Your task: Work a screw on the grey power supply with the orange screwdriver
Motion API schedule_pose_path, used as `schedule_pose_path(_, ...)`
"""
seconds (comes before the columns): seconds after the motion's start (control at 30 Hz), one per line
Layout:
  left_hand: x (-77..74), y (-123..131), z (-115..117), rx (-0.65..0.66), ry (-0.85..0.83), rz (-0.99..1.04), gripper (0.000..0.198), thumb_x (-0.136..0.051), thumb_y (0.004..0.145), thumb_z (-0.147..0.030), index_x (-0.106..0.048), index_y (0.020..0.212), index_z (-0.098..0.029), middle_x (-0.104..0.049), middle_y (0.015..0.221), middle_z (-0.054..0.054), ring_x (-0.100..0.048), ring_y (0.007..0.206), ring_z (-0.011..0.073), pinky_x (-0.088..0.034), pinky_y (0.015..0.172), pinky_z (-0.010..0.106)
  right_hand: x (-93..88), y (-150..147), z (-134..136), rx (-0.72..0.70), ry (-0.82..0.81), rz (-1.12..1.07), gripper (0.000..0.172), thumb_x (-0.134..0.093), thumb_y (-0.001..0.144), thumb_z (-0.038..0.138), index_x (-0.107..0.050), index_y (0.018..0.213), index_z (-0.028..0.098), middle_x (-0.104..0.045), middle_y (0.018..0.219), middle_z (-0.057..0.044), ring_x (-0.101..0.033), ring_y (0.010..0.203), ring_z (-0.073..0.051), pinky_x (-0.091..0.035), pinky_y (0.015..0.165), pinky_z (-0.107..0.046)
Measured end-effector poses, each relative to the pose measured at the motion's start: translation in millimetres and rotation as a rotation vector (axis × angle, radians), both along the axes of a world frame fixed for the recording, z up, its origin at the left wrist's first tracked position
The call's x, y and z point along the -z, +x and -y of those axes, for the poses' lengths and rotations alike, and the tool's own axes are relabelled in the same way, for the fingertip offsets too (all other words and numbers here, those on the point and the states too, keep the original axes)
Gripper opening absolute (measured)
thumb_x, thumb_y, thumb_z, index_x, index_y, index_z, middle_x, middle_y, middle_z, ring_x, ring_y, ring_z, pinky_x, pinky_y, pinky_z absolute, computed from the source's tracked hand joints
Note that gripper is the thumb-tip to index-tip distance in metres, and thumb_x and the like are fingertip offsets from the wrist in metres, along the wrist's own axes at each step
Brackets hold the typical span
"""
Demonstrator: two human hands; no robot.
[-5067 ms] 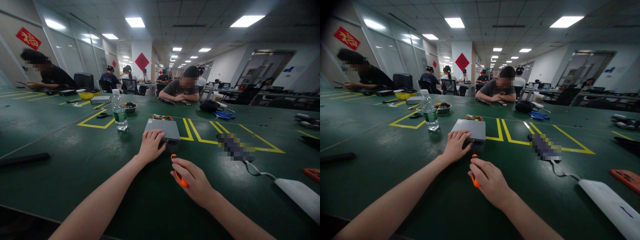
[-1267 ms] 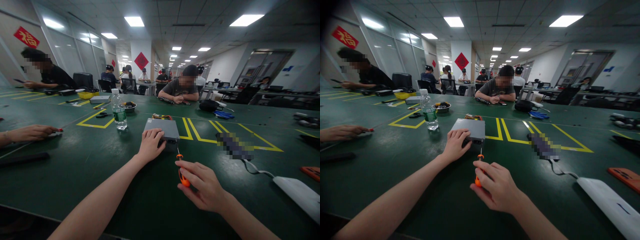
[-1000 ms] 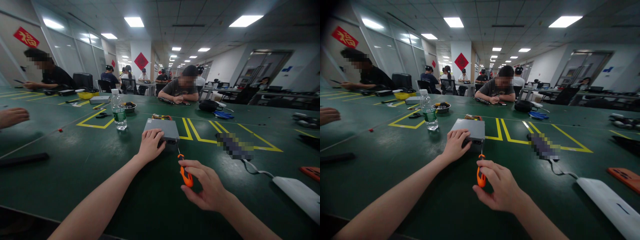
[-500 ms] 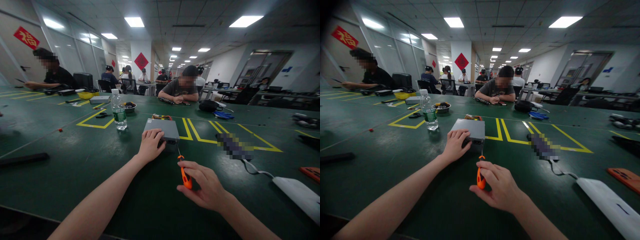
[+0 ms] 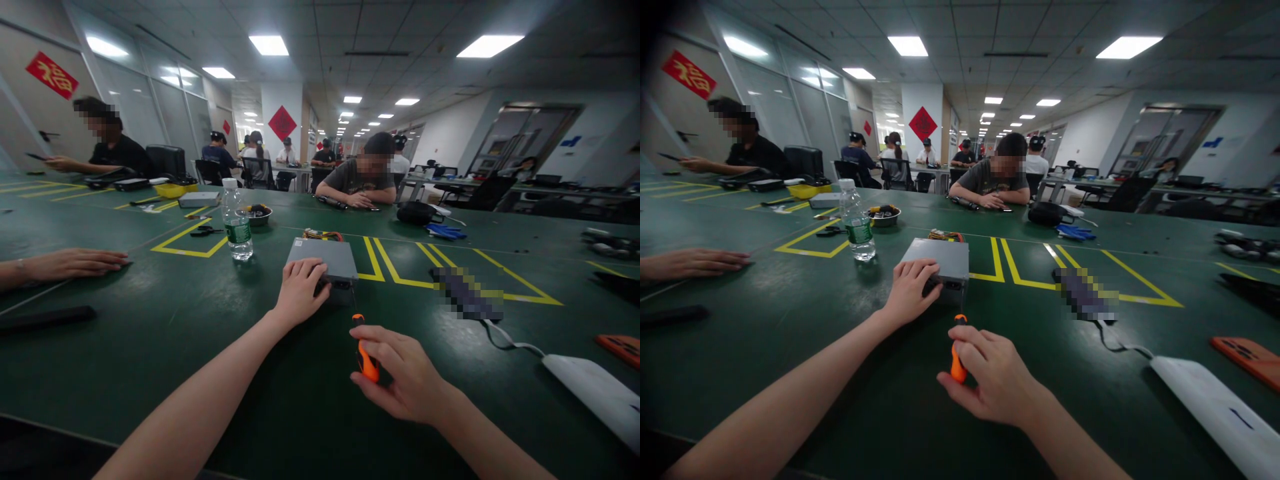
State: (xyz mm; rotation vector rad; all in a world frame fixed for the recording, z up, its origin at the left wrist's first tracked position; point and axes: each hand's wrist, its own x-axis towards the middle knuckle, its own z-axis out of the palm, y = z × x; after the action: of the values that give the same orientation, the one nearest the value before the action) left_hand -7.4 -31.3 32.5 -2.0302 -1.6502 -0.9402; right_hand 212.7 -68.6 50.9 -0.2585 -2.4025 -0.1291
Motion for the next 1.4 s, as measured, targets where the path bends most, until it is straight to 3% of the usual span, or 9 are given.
schedule_pose_path(0.23,1.1,0.3,-0.8,-0.001,0.002,-0.004,0.029,-0.053,0.082,-0.032,-0.051,0.11,-0.024,-0.053,0.121,0.005,-0.045,0.112,0.0231,-0.03,0.096,0.04,-2.9,2.3,-1.6,-0.015,0.016,0.13,0.031,-0.04,0.091,0.032,-0.049,0.115,0.015,-0.056,0.109,-0.016,-0.06,0.085,-0.022,-0.049,0.066,-0.034)
schedule_pose_path(0.4,1.1,0.6,-0.7,-0.001,0.009,0.0,0.029,-0.053,0.081,-0.031,-0.051,0.109,-0.024,-0.053,0.12,0.004,-0.044,0.113,0.0229,-0.029,0.096,0.04,1.6,-0.1,-1.9,-0.021,0.053,0.074,0.028,-0.048,0.089,0.033,-0.051,0.108,0.013,-0.059,0.108,-0.017,-0.06,0.079,-0.021,-0.048,0.061,-0.033)
schedule_pose_path(0.53,0.6,0.4,-0.5,0.004,0.012,-0.002,0.028,-0.052,0.082,-0.032,-0.051,0.11,-0.025,-0.054,0.121,0.005,-0.045,0.112,0.0232,-0.029,0.096,0.04,6.0,0.8,-2.6,-0.001,0.011,-0.002,0.026,-0.052,0.088,0.037,-0.048,0.098,0.014,-0.062,0.103,-0.015,-0.062,0.081,-0.02,-0.051,0.066,-0.032)
schedule_pose_path(0.67,0.9,0.4,-0.9,0.0,0.012,-0.003,0.028,-0.052,0.082,-0.032,-0.052,0.109,-0.025,-0.054,0.12,0.005,-0.045,0.112,0.0234,-0.029,0.096,0.04,2.9,2.7,-2.0,-0.004,-0.009,0.019,0.032,-0.045,0.089,0.039,-0.047,0.107,0.013,-0.06,0.105,-0.016,-0.061,0.09,-0.022,-0.051,0.07,-0.034)
schedule_pose_path(0.8,1.6,0.4,-1.2,-0.003,0.014,-0.005,0.028,-0.052,0.082,-0.032,-0.052,0.109,-0.024,-0.054,0.12,0.005,-0.045,0.112,0.023,-0.029,0.096,0.04,-2.1,0.9,0.1,-0.013,0.025,0.132,0.032,-0.041,0.091,0.033,-0.05,0.115,0.014,-0.057,0.111,-0.016,-0.06,0.085,-0.021,-0.049,0.067,-0.034)
schedule_pose_path(0.93,1.3,0.2,-0.8,0.002,0.016,0.001,0.028,-0.053,0.082,-0.032,-0.052,0.109,-0.024,-0.053,0.121,0.005,-0.045,0.112,0.0231,-0.029,0.096,0.04,0.7,-2.9,0.4,-0.024,0.065,0.111,0.029,-0.049,0.089,0.035,-0.053,0.105,0.012,-0.06,0.107,-0.017,-0.059,0.08,-0.021,-0.046,0.062,-0.033)
schedule_pose_path(1.1,0.7,0.1,-0.5,0.007,0.014,0.003,0.028,-0.053,0.082,-0.031,-0.052,0.109,-0.024,-0.053,0.121,0.005,-0.045,0.112,0.0232,-0.03,0.095,0.04,5.6,-3.2,-0.4,-0.003,-0.011,0.066,0.023,-0.052,0.086,0.034,-0.052,0.094,0.013,-0.062,0.1,-0.014,-0.058,0.071,-0.018,-0.047,0.061,-0.03)
schedule_pose_path(1.3,1.3,0.1,-1.1,0.005,0.012,0.002,0.029,-0.053,0.082,-0.032,-0.051,0.109,-0.024,-0.053,0.121,0.004,-0.045,0.112,0.0231,-0.029,0.096,0.041,-1.3,-1.7,1.5,0.002,-0.005,0.161,0.03,-0.047,0.087,0.033,-0.053,0.111,0.015,-0.058,0.107,-0.015,-0.06,0.08,-0.02,-0.048,0.065,-0.032)
schedule_pose_path(1.4,1.4,0.0,-1.3,0.001,0.012,0.001,0.029,-0.053,0.082,-0.032,-0.051,0.109,-0.024,-0.053,0.122,0.005,-0.045,0.112,0.0232,-0.029,0.096,0.04,-3.5,-2.6,1.7,-0.016,0.038,0.13,0.027,-0.047,0.088,0.029,-0.054,0.108,0.014,-0.06,0.104,-0.015,-0.059,0.08,-0.02,-0.048,0.064,-0.033)
